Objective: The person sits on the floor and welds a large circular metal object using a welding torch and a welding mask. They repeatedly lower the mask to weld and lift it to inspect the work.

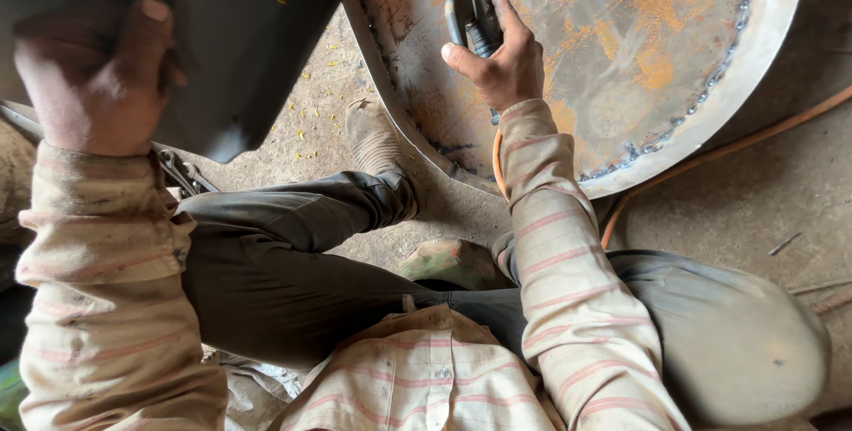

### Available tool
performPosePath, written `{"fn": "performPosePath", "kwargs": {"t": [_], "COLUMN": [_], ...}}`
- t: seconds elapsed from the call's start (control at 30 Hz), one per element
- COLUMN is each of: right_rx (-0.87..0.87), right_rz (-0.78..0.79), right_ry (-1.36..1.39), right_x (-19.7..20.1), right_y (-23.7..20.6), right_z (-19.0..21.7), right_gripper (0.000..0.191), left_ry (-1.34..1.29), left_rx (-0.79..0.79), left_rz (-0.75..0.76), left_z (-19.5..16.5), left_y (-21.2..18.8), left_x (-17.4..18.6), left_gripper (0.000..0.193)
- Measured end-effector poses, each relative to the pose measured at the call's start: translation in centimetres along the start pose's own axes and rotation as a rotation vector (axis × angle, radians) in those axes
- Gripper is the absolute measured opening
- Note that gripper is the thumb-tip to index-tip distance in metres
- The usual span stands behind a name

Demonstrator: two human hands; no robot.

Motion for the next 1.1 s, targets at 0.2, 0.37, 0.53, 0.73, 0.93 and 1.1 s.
{"fn": "performPosePath", "kwargs": {"t": [0.2,0.37,0.53,0.73,0.93,1.1], "right_rx": [0.021,0.000,-0.008,-0.037,-0.069,0.032], "right_rz": [-0.015,0.019,-0.006,-0.005,-0.005,-0.020], "right_ry": [0.015,-0.192,-0.125,-0.189,-0.157,0.048], "right_x": [-0.4,-0.8,-0.7,0.3,1.2,1.2], "right_y": [0.3,0.2,1.0,0.0,-0.4,-0.1], "right_z": [0.4,0.3,0.3,-1.0,-0.9,0.2], "right_gripper": [0.058,0.053,0.053,0.053,0.052,0.052], "left_ry": [0.183,0.348,0.508,0.449,0.314,0.027], "left_rx": [-0.032,-0.424,-0.393,-0.426,-0.370,-0.073], "left_rz": [0.223,0.320,0.419,0.358,0.182,0.023], "left_z": [0.3,-2.1,-2.0,-2.4,-1.4,0.8], "left_y": [0.3,0.0,-0.4,-0.5,0.0,0.3], "left_x": [-0.9,-1.9,-2.8,-2.6,-1.0,0.2], "left_gripper": [0.036,0.017,0.019,0.020,0.031,0.040]}}
Point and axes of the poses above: each hand's wrist, its own y-axis towards the middle knuckle, its own x-axis out of the back of the hand, z = x × y, the point moved 6 cm from there along y, towards the middle knuckle, and after that the axes turned 7 degrees about y, right-handed, at the moved point
